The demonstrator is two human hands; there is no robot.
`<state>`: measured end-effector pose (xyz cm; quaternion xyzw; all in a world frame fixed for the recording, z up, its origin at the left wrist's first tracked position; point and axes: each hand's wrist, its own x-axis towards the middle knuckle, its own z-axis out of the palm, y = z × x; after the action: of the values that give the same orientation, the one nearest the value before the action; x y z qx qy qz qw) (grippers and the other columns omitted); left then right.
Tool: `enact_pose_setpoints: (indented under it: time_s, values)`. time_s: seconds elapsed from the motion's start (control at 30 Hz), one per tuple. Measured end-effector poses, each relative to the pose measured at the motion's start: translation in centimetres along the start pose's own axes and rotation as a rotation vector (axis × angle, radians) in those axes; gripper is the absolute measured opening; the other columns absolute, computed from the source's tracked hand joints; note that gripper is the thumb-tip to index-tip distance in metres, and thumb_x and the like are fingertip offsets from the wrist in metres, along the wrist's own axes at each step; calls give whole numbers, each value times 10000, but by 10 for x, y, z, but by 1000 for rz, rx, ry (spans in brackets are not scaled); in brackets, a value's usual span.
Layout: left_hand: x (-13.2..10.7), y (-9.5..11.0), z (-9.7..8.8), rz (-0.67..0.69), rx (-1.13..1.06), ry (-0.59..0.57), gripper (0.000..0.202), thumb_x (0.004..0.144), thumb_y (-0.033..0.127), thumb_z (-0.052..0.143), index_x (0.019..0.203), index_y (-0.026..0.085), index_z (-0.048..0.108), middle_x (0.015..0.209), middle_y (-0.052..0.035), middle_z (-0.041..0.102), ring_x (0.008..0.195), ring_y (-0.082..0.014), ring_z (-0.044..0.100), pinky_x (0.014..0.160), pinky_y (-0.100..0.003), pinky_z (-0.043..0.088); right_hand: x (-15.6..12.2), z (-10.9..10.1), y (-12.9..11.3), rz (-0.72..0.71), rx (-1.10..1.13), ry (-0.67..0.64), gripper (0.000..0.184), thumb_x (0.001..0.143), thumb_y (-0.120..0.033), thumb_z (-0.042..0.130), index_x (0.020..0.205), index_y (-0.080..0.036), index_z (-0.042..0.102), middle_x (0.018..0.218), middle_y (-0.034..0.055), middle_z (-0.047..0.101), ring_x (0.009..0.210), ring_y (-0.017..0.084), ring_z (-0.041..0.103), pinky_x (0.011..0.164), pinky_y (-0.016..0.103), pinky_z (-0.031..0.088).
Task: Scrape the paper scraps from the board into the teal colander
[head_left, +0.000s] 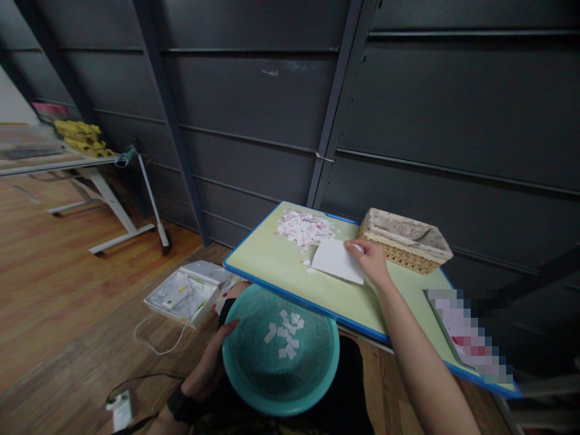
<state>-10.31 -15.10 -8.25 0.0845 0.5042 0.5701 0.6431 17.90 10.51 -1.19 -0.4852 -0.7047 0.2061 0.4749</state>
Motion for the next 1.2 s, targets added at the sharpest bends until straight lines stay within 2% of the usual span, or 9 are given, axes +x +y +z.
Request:
enact_pose_setpoints:
  time_s: [0.1,0.27,0.47,0.6,0.73,0.8,0.93,1.07,1.2]
  values:
    - [-1,1,2,28,-1,14,621,847,355,670,1379,69,528,1127,-160,797,1167,-345,685,1024,-392,540,1,-3,2,4,-9,3,410,719,-544,623,781,-174,789,804,95,777,709,263,666,667,353,462]
    - [-1,3,5,23,-49,55,786,829,344,704,1523,197,364,1278,-88,745,1287,-298,603,1079,-370,487,2,-4,3,25,-9,22,416,707,-535,629,777,-158,790,779,98,771,691,259,655,658,351,455]
    - [7,-3,-8,20,-14,31,975,761,419,761,1560,149,272,1132,-91,806,1245,-348,630,1050,-401,506,0,2,-2,-3,-19,-31,456,722,-566,616,809,-156,796,813,108,774,679,248,646,630,337,452]
    - [8,-3,-9,10,13,-26,914,795,465,708,1520,57,329,1072,-122,818,1209,-363,652,1026,-409,516,1,-1,1,25,-16,18,465,728,-567,614,817,-149,796,794,106,770,663,242,633,622,333,438]
    - [5,-1,-6,-4,10,-33,827,812,474,683,1440,-2,432,1007,-140,827,1197,-369,656,1061,-422,485,2,-5,1,12,-47,-13,413,709,-528,620,763,-156,792,758,105,764,650,241,625,620,335,426]
    - [3,0,-4,0,-6,-18,816,802,457,700,1444,28,437,1050,-138,820,1232,-359,634,1084,-413,464,2,-7,0,16,-35,-49,390,694,-511,629,743,-159,790,756,105,764,663,245,633,631,335,431]
    - [2,-1,-3,34,-21,-19,878,794,432,721,1529,148,332,1146,-93,801,1270,-322,614,1068,-373,481,3,-8,0,49,15,-50,391,682,-512,643,747,-156,790,778,103,768,691,252,645,648,336,436]
    - [4,-2,-4,-1,-8,-18,942,784,452,723,1554,134,282,1087,-84,820,1233,-336,640,999,-353,534,3,-7,2,34,-8,-13,398,698,-513,636,761,-152,792,761,99,763,666,240,630,639,334,425]
    - [1,1,0,8,-26,-2,905,793,424,721,1551,160,303,1135,-68,807,1239,-323,638,988,-340,546,3,-5,5,21,-52,-29,416,725,-520,625,796,-147,797,768,101,762,642,228,610,606,323,404]
